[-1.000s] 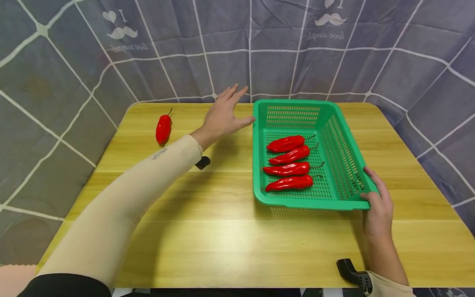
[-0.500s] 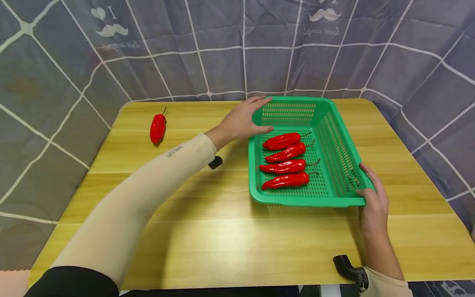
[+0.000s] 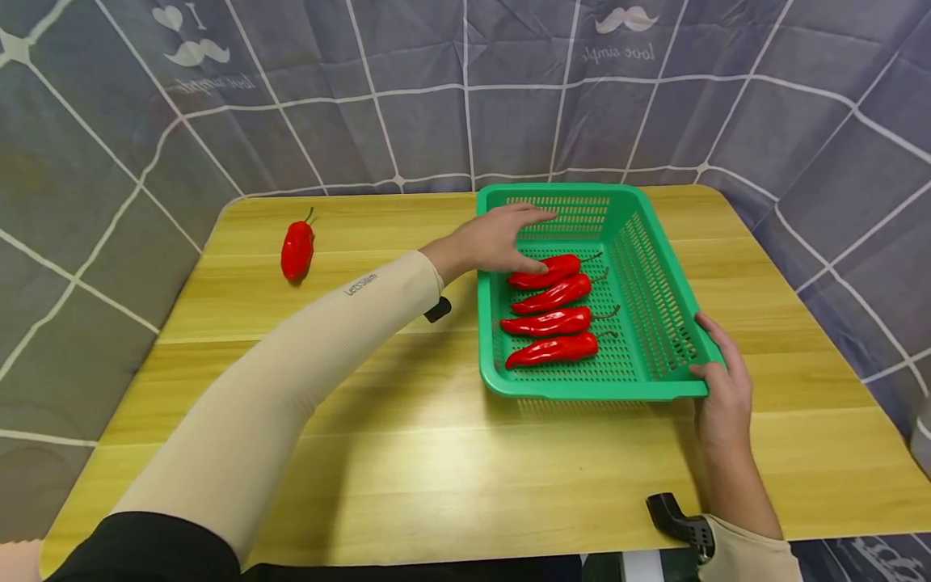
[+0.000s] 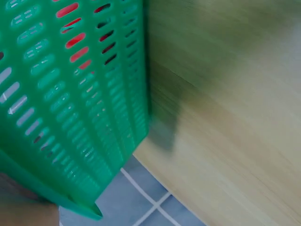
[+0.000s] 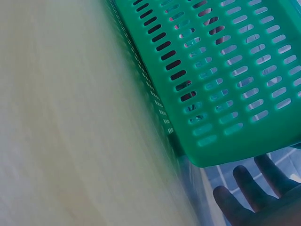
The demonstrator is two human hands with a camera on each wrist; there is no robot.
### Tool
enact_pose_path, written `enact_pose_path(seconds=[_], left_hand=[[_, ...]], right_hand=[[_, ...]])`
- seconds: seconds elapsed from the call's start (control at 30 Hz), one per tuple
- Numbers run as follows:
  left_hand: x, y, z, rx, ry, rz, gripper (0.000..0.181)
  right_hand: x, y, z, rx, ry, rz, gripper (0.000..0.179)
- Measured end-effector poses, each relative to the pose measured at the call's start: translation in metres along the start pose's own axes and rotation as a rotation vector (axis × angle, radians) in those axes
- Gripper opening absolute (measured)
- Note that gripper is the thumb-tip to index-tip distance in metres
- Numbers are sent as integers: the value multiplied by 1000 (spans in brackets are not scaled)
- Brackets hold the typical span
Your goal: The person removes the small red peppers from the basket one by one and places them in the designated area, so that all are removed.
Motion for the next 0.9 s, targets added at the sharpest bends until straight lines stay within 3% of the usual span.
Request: enact_pose_path(seconds=[0.2, 0.43, 0.6, 0.77, 0.9], left_hand=[[-5, -11, -6, 37, -41, -4, 80], [-7, -22, -5, 67, -79, 3, 79], [-10, -32, -4, 152, -85, -7, 81], [-9, -39, -9, 263, -85, 7, 83], [-9, -42, -14, 317, -91, 13, 84]], right_hand=[[-2, 0, 1, -4, 23, -10, 64], [-1, 0, 1, -11, 65, -31, 66], [-1, -2, 4, -59, 183, -48, 68], [-1, -2, 5, -57, 147, -64, 69], [0, -2, 6, -59, 187, -66, 70]])
Point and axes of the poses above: each hand's wrist, its own y-axis away from the middle knuckle, its own z-axis out of the back of the hand, x = y × z, the point moved 7 cm from there along -y, towards the middle knuckle, and after that the axes turned 8 degrees about -y, right-handed, at the moved point
